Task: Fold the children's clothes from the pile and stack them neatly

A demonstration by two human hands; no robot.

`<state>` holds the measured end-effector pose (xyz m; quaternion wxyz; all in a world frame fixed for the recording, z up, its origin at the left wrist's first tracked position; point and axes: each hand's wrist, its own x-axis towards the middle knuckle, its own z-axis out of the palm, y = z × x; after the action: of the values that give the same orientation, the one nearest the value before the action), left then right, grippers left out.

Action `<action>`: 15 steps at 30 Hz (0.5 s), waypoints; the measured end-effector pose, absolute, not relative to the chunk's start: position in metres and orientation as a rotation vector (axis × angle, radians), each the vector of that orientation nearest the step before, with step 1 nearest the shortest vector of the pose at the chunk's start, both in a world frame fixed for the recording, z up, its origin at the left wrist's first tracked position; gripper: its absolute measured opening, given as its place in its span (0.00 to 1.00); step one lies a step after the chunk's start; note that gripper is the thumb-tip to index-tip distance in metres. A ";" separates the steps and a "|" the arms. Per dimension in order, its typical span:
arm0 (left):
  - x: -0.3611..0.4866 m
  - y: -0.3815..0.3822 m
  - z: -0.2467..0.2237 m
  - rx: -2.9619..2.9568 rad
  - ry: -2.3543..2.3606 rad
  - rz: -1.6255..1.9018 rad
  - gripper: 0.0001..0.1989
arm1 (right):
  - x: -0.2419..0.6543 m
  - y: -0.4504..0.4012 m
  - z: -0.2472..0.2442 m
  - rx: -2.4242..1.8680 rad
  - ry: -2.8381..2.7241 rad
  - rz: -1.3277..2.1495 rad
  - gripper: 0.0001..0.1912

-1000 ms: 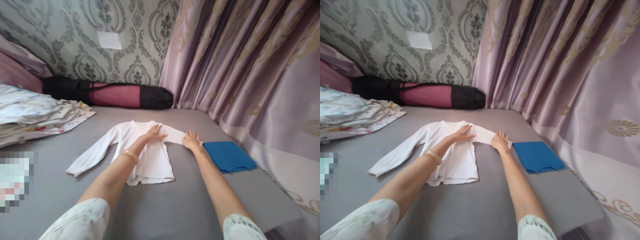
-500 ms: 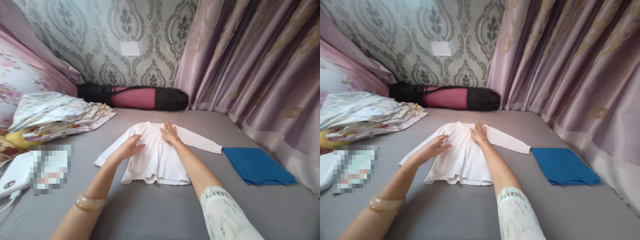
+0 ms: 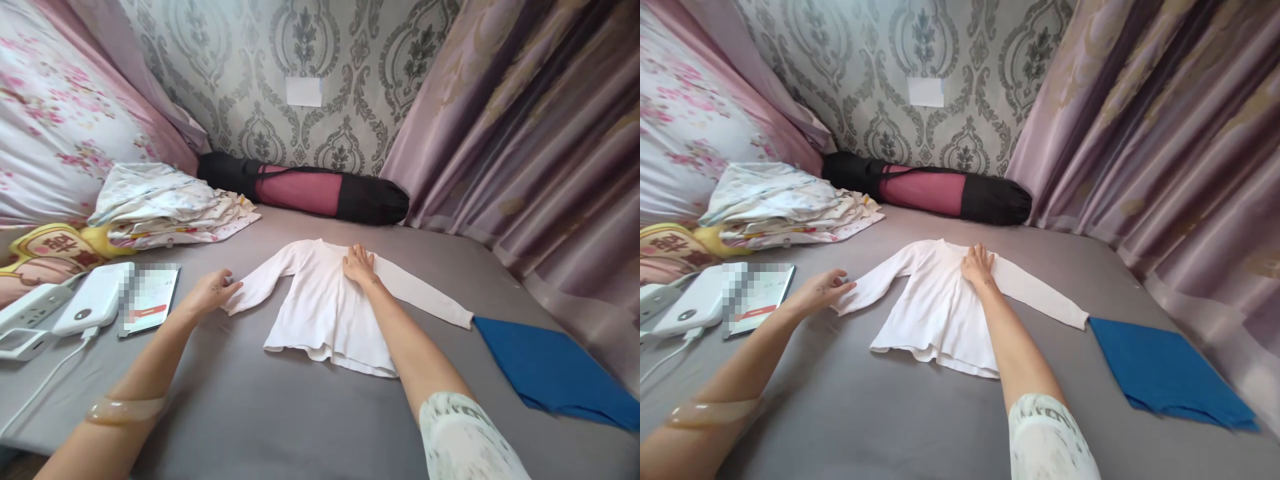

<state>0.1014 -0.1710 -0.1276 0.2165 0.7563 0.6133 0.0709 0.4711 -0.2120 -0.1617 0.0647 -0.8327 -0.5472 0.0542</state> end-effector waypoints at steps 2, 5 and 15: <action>0.096 -0.173 -0.126 2.031 1.694 0.198 0.28 | 0.458 -0.205 -0.160 -2.405 -1.723 0.059 0.28; 0.096 -0.176 -0.123 1.970 1.663 0.181 0.27 | 0.432 -0.187 -0.162 -2.209 -1.865 0.140 0.27; 0.092 -0.166 -0.120 1.769 1.485 0.280 0.21 | 0.392 -0.155 -0.169 -2.057 -1.900 0.209 0.24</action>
<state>0.0920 -0.1662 -0.1204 0.3962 0.6981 0.5861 0.1105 0.3922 -0.1547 -0.1693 0.1660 -0.7223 -0.6673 0.0736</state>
